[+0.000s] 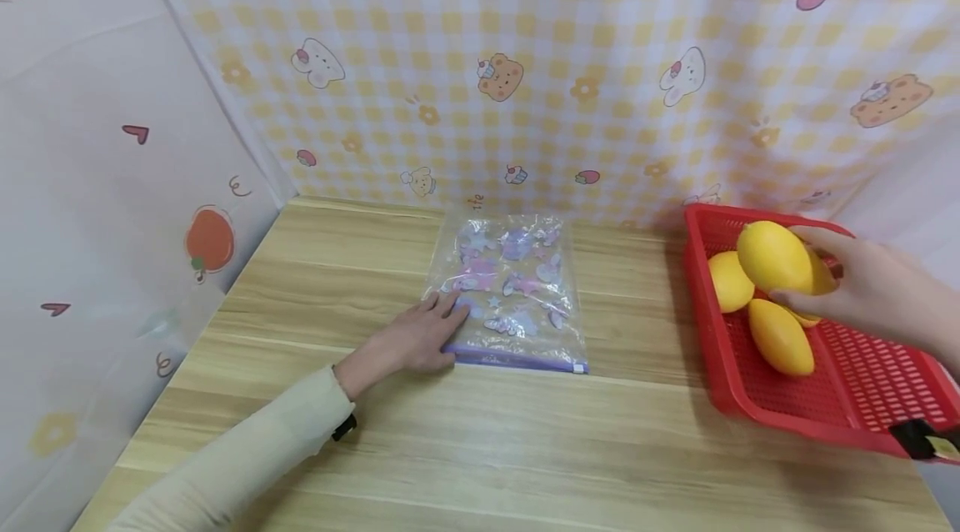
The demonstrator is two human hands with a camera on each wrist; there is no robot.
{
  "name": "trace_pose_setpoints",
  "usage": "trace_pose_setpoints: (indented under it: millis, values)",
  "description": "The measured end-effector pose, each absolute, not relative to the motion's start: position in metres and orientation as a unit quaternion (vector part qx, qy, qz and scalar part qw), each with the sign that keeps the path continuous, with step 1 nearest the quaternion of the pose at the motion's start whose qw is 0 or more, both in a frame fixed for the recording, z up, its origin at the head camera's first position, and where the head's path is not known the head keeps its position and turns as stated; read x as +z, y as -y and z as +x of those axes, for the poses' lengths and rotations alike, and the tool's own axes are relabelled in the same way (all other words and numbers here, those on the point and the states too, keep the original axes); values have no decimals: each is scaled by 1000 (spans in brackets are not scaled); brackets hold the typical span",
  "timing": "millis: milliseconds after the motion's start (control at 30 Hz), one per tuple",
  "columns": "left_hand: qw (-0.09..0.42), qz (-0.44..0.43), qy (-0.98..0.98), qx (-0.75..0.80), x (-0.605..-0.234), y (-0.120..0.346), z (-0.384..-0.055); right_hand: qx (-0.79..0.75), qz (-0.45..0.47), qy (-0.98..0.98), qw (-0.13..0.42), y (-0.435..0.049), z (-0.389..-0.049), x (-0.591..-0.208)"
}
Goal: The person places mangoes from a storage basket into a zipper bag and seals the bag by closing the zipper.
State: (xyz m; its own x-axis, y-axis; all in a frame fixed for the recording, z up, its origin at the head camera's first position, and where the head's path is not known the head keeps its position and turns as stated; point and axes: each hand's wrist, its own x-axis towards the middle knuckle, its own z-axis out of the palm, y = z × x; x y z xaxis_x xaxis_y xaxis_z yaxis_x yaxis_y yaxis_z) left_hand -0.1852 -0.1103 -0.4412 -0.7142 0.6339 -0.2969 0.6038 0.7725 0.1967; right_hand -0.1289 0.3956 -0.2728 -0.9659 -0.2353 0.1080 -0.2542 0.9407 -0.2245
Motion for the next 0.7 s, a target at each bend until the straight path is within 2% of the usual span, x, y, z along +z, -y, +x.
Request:
trace_pose_setpoints:
  millis: [367, 700]
  values:
    - [180, 338, -923, 39, -438, 109, -187, 107, 149, 981, 59, -354, -139, -271]
    - [186, 332, -924, 40, -438, 108, -186, 158, 138, 978, 14, -328, -140, -273]
